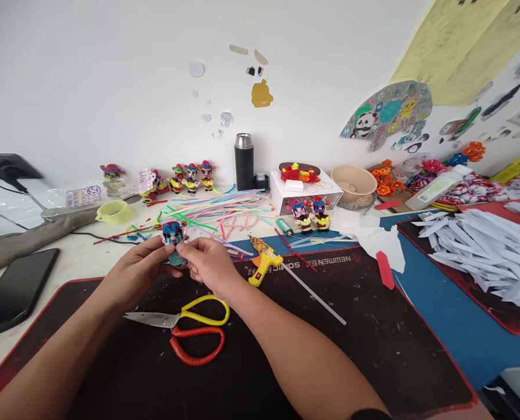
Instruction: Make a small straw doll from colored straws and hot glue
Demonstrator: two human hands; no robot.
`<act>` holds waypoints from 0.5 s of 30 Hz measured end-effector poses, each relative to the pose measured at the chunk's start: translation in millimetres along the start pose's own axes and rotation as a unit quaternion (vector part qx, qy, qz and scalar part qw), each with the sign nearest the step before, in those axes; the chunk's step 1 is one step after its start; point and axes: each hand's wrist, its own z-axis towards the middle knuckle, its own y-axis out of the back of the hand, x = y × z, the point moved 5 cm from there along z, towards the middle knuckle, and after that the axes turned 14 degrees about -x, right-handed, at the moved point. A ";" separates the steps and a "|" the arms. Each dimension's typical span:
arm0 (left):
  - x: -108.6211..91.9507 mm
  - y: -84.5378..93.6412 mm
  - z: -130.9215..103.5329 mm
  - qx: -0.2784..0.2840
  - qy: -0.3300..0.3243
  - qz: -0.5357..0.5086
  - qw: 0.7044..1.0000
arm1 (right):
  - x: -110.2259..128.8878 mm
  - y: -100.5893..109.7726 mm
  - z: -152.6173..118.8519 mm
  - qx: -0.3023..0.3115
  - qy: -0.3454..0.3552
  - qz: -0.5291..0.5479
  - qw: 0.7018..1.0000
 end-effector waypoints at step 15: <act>3.3 -1.1 0.2 -0.015 0.004 -0.010 1.000 | -1.2 4.5 -0.5 -0.001 -0.001 -0.022 1.000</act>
